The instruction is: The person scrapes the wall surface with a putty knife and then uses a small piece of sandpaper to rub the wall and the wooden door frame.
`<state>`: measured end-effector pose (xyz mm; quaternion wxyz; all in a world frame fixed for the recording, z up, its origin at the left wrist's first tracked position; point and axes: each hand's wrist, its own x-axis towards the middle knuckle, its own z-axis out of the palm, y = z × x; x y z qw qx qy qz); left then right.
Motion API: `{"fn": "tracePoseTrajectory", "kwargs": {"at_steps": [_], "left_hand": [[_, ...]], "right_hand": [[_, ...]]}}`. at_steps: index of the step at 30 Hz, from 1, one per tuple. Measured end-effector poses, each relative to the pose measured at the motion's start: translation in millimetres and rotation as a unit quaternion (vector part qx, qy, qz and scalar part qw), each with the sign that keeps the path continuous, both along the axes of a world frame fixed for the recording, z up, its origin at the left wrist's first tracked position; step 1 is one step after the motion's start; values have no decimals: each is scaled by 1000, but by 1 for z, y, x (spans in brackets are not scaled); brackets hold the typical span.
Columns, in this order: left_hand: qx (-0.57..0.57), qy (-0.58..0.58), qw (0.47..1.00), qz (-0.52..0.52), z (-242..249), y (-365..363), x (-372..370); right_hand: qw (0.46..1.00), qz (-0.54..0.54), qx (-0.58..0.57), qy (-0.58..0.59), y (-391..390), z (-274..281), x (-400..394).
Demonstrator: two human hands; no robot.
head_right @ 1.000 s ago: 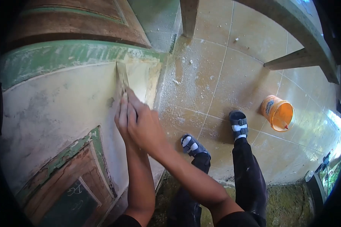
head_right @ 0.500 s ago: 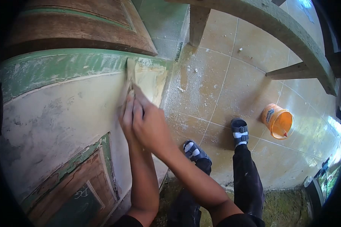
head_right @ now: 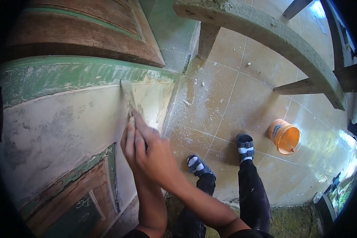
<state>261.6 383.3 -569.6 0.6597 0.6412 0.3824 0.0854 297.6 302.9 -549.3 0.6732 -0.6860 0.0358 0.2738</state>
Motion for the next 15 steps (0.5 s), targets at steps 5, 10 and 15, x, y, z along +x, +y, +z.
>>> {"fn": "tracePoseTrajectory", "kwargs": {"at_steps": [5,10,15], "left_hand": [[140,18,988,-70,-2,14,16],[97,-15,994,-44,5,9,6],[130,-25,991,-35,17,1,15]], "right_hand": [[1000,-20,24,-6,12,2,11],[999,-31,14,-39,6,10,6],[1000,0,11,-11,9,14,7]]}}
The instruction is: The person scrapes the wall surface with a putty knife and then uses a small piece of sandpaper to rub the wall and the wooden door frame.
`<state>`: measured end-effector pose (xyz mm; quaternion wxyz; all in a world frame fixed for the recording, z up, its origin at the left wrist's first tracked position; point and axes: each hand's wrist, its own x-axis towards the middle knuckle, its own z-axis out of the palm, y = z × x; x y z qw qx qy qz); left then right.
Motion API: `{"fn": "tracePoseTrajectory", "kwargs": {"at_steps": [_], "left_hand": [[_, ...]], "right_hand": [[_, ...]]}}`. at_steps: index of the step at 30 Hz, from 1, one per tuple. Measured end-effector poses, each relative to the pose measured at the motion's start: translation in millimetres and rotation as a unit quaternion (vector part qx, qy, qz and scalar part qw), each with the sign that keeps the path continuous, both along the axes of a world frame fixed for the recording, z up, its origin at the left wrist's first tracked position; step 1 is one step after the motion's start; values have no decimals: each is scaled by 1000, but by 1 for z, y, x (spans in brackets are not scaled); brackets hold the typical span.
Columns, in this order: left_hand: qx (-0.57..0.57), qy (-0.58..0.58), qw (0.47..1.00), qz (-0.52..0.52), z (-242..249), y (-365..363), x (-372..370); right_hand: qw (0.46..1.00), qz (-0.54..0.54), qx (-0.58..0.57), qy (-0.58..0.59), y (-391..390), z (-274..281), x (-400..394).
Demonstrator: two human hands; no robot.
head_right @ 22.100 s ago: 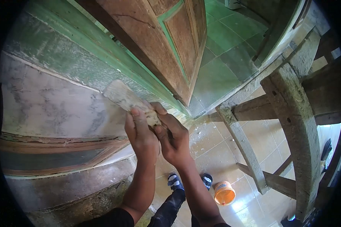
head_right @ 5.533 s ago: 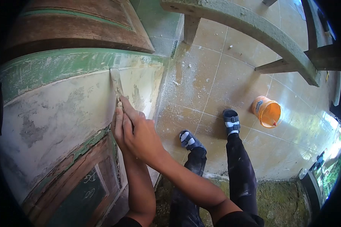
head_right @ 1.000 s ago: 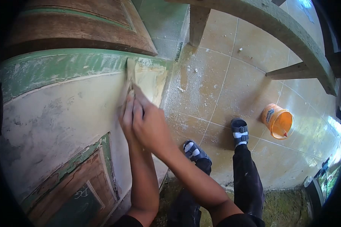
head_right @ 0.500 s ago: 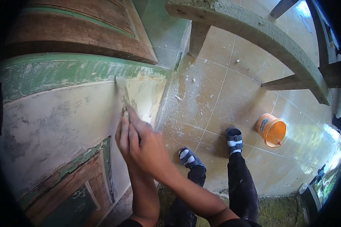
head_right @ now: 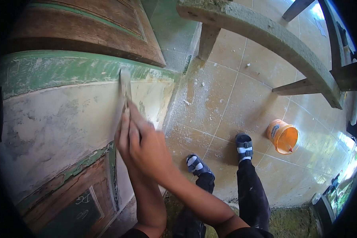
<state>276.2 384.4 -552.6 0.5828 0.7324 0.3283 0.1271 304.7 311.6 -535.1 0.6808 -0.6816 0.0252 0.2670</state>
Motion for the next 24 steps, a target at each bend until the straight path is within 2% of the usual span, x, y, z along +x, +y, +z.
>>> {"fn": "tracePoseTrajectory", "kwargs": {"at_steps": [1,3,4,6,7,8,12,16,17,18,19,20,22,24], "left_hand": [[186,-30,978,-92,-9,2,8],[207,-27,971,-117,-12,6,13],[208,-31,971,-116,-12,11,6],[13,3,999,-50,-9,22,-27],[-86,23,996,-18,-8,23,-33],[-88,27,996,-18,-11,22,-35],[146,25,985,-88,-8,14,-28],[379,0,912,-155,1,11,-7],[381,-2,912,-155,4,14,-11],[116,6,991,-60,7,17,-24],[-158,16,987,40,10,18,-28],[-158,19,986,39,8,18,-25],[25,10,999,-22,7,9,3],[206,-3,975,-82,4,4,21]], "right_hand": [[1000,0,1,4,0,0,6],[999,-25,14,22,-1,5,17],[999,-31,-1,-19,1,4,7],[999,-10,2,-39,-4,16,-12],[999,10,6,-53,-5,19,-16],[998,12,19,-55,-4,19,-14],[999,-19,37,32,-1,10,17],[1000,-2,7,-17,-5,19,0],[1000,-4,8,-19,-5,22,-6],[1000,11,19,-9,-6,24,-11],[999,25,29,2,-5,25,-14],[999,16,39,1,-3,22,-8],[999,-2,37,12,3,12,7],[998,-37,45,14,4,7,24]]}}
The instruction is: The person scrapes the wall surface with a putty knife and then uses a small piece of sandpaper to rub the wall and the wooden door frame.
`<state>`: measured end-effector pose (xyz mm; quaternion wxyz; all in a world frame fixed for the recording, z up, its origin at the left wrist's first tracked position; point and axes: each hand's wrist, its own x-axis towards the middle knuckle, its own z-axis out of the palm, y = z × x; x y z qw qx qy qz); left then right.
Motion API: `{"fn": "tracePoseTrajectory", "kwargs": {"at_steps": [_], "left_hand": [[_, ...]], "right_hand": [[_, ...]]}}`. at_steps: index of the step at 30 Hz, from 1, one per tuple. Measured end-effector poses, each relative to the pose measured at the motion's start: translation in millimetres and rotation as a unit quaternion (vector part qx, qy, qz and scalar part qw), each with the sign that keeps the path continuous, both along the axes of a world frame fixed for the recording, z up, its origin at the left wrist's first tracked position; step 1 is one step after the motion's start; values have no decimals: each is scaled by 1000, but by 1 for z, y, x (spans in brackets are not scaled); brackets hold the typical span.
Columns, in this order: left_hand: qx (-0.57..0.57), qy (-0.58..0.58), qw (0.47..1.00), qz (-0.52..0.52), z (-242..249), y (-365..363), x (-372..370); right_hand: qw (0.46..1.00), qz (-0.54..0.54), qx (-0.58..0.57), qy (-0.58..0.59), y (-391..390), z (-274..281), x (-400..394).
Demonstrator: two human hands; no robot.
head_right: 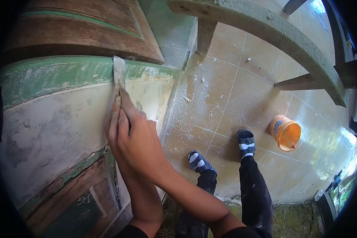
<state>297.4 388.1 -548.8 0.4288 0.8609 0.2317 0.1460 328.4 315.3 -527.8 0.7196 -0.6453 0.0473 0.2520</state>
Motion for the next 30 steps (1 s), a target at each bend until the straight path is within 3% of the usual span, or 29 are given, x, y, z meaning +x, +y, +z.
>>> {"fn": "tracePoseTrajectory", "kwargs": {"at_steps": [1,3,4,5,7,8,9,10,11,12,13,14,16,17,18,19,20,21,22,23,27,30], "left_hand": [[-1,2,1000,0,0,1,-3],[-155,52,986,44,3,8,-14],[179,21,982,-53,-23,18,-38],[178,22,982,-56,-29,23,-44],[351,40,930,-101,-35,33,-54],[433,48,892,-123,-34,33,-54],[433,51,891,-126,-35,29,-49],[212,50,974,-70,-33,18,-32],[-22,44,999,-9,-31,11,-21],[74,115,991,2,-51,30,-56],[72,113,991,0,-41,30,-63],[-92,63,993,-30,-28,28,-65],[-408,-35,909,-80,-12,21,-67],[-409,-29,909,-79,-20,16,-64],[-188,-9,981,-42,-34,9,-56],[45,11,999,-3,-50,2,-46],[273,29,961,35,-60,-2,-37],[272,31,961,33,-63,-1,-25],[-32,56,995,79,-62,0,-11],[-334,71,933,117,-62,1,-3],[-400,96,894,179,-77,3,-36],[-366,99,910,165,-78,8,-23]], "right_hand": [[1000,0,-1,2,-2,-1,-3],[1000,2,-26,-14,-6,1,-13],[1000,0,-26,-14,-5,1,-20],[999,-6,-21,-33,-3,-1,-29],[999,-15,-19,-42,-4,-5,-28],[998,50,-43,8,-5,-9,-17],[990,115,-65,56,-5,-12,-7],[998,26,-22,61,-3,-14,-2],[998,24,-21,60,-2,-14,-6],[999,20,-31,33,-2,-14,-15],[999,15,-43,6,-3,-13,-25],[1000,18,-20,12,-6,-4,-32],[999,39,-16,28,-5,-4,-31],[997,62,-5,42,-3,-5,-32],[999,37,-2,34,0,-12,-29],[999,36,-1,39,0,-21,-20],[997,30,-29,64,-2,-30,-9],[994,22,-59,90,-4,-37,-5],[994,23,-61,89,-8,-45,-7],[995,7,-36,88,-11,-56,-10],[997,-6,3,73,-10,-80,-38],[996,-2,-10,87,-6,-81,-29]]}}
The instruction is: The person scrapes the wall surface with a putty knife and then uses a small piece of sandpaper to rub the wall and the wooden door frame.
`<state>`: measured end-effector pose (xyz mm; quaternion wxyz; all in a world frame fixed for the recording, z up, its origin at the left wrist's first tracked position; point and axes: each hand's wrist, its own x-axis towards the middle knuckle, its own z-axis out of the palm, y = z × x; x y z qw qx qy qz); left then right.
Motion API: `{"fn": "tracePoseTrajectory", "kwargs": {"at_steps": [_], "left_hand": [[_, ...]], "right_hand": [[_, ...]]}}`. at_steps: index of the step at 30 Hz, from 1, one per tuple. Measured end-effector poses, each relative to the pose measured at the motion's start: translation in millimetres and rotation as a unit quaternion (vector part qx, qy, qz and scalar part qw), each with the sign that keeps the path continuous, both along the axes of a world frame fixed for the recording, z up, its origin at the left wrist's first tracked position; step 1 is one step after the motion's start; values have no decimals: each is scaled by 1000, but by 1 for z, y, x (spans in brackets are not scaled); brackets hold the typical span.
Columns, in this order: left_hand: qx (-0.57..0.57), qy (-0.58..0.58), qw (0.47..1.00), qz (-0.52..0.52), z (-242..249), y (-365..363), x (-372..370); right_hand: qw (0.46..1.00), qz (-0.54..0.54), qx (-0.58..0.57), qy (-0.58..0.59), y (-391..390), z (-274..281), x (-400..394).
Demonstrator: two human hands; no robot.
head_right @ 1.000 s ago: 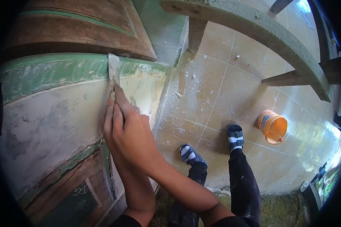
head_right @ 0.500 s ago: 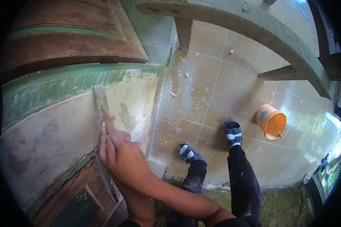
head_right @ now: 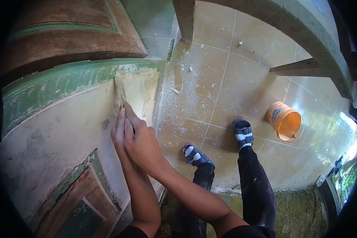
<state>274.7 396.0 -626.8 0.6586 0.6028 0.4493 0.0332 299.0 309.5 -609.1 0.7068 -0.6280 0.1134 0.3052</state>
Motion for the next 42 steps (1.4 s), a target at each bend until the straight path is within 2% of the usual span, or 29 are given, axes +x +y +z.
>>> {"fn": "tracePoseTrajectory", "kwargs": {"at_steps": [2,4,6,8,10,12,15,17,19,20,22,23,24,27,29,31,33,35,36,37,39,40,41,42], "left_hand": [[27,2,1000,-11,0,3,16],[11,11,1000,-4,-9,8,17],[-6,17,1000,4,-14,8,10],[51,-21,998,9,-13,0,0],[61,-1,998,-6,-9,12,3],[68,28,997,-21,-8,11,6],[55,-1,998,-15,-8,-3,30],[81,9,996,-27,5,-17,35],[37,17,999,-21,12,-20,28],[32,-4,999,32,8,-23,29],[51,-10,998,34,2,-26,36],[74,-14,996,37,-2,-27,39],[26,-13,1000,-1,-16,-16,40],[5,6,1000,7,-15,-15,52],[48,35,998,-29,-2,-17,46],[71,14,997,31,1,-23,43],[79,16,997,-2,-12,-12,42],[30,14,999,-18,-32,-7,55],[2,1,1000,-8,-33,-14,61],[1,-2,1000,-8,-34,-12,58],[118,39,989,-81,-34,-7,40],[94,10,995,-35,-14,-22,35],[82,24,996,-8,-6,-22,28],[56,10,998,11,-9,-20,26]], "right_hand": [[1000,-12,2,-4,5,-1,13],[999,13,7,49,7,0,23],[998,11,8,54,4,3,15],[999,10,11,51,5,5,8],[1000,-23,8,1,10,2,0],[1000,-21,-1,8,16,-10,6],[998,-37,26,50,11,-19,20],[998,-24,25,46,-4,-15,26],[999,6,2,52,-9,-6,29],[999,24,-13,44,-9,-3,30],[998,44,-31,35,-6,-10,33],[999,19,-22,45,-1,-22,35],[998,-8,-12,56,2,-30,36],[999,3,-12,50,1,-34,46],[999,-36,-10,29,4,-26,33],[999,2,-6,45,2,-21,28],[1000,-14,-19,19,8,-37,31],[998,-36,-15,39,12,-59,46],[997,-49,40,32,12,-74,49],[998,-49,40,29,5,-65,50],[998,15,-19,51,-9,-34,43],[996,41,-52,58,-9,-29,32],[999,1,-23,35,-4,-23,23],[999,14,-33,23,-2,-26,21]]}}
